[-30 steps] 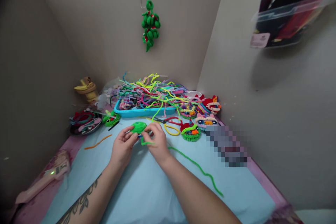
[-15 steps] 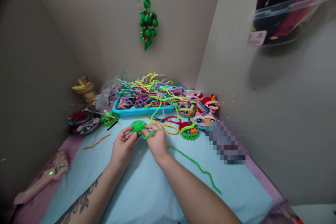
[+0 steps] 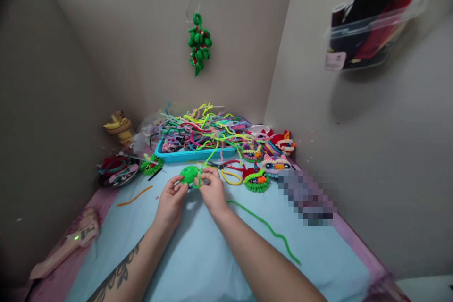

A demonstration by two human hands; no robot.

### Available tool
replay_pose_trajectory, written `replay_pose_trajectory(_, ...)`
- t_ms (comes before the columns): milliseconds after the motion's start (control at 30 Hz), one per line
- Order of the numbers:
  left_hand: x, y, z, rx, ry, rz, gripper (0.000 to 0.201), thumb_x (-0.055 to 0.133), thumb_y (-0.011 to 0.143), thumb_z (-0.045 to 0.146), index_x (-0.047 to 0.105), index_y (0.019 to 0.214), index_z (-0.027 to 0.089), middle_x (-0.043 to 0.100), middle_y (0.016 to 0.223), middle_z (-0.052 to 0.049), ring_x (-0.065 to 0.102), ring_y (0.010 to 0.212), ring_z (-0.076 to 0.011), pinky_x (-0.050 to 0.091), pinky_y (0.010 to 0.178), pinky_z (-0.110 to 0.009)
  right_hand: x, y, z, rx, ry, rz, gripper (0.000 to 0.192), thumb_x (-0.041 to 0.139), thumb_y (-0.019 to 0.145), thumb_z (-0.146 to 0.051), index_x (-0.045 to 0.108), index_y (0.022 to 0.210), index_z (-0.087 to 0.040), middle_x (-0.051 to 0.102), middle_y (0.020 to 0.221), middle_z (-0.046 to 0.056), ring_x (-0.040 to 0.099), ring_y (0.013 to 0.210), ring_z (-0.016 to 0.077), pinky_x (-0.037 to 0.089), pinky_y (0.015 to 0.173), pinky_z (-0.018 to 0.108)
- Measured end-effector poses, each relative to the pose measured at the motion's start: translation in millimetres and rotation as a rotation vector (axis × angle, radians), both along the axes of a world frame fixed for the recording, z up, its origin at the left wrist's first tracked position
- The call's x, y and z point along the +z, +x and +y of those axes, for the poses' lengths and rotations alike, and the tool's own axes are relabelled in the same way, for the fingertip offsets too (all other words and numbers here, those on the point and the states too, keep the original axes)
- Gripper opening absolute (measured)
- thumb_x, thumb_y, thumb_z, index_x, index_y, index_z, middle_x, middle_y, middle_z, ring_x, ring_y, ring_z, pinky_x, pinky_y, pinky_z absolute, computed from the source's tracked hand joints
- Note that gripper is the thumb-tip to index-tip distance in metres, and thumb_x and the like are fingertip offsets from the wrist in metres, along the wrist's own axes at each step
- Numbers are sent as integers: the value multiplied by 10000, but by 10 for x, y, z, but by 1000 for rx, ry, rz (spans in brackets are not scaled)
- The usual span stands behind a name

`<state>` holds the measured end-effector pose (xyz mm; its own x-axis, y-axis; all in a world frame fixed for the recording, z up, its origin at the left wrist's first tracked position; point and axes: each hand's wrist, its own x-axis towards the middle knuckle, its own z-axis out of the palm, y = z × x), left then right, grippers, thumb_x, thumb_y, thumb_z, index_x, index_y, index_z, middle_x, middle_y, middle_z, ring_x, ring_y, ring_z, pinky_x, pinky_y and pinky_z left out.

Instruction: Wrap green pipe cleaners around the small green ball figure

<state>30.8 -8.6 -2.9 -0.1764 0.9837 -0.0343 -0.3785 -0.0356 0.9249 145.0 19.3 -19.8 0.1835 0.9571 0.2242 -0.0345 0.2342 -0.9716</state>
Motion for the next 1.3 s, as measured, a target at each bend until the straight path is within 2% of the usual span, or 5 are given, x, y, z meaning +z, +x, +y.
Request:
replay_pose_trajectory(633, -5, 15, -32, -117, -105, -196, 405, 762, 592, 197, 529, 923, 175, 609, 614, 36, 524, 523, -57, 364, 517, -159, -97, -85, -31, 65, -9, 308, 123, 602, 710, -268, 652, 800, -201, 462, 1287, 86, 446, 1180, 233, 413, 899, 368)
replay_pose_trajectory(867, -9, 21, -34, -130, -114, -229, 430, 760, 603, 193, 515, 957, 176, 632, 675, 19, 531, 537, -55, 369, 513, -151, -17, -77, -88, -44, 32, 45, 132, 563, 744, -298, 636, 731, -188, 431, 1257, 94, 527, 1017, 209, 420, 842, 346)
replay_pose_trajectory(1100, -13, -4, 3, 0, -55, -86, 402, 764, 582, 209, 526, 904, 168, 587, 573, 57, 508, 499, -53, 357, 509, -153, 12, -61, -104, -22, 46, -60, 164, 538, 775, -320, 650, 754, -203, 420, 1292, 78, 455, 1119, 232, 365, 927, 371)
replay_pose_trajectory(1233, 2, -36, 17, 90, -28, -9, 391, 750, 596, 245, 539, 915, 170, 609, 604, 48, 545, 548, -70, 380, 553, -170, 98, -67, -186, -58, 101, -84, 226, 513, 794, -333, 599, 966, -213, 555, 1007, 75, 525, 901, 192, 428, 756, 318)
replay_pose_trajectory(1300, -2, -51, 18, 91, -15, 25, 384, 744, 600, 257, 543, 916, 172, 624, 621, 38, 559, 571, -79, 392, 580, -181, 142, -77, -230, 19, 92, -116, 192, 557, 771, -335, 597, 906, -206, 547, 754, 14, 503, 695, 153, 415, 643, 278)
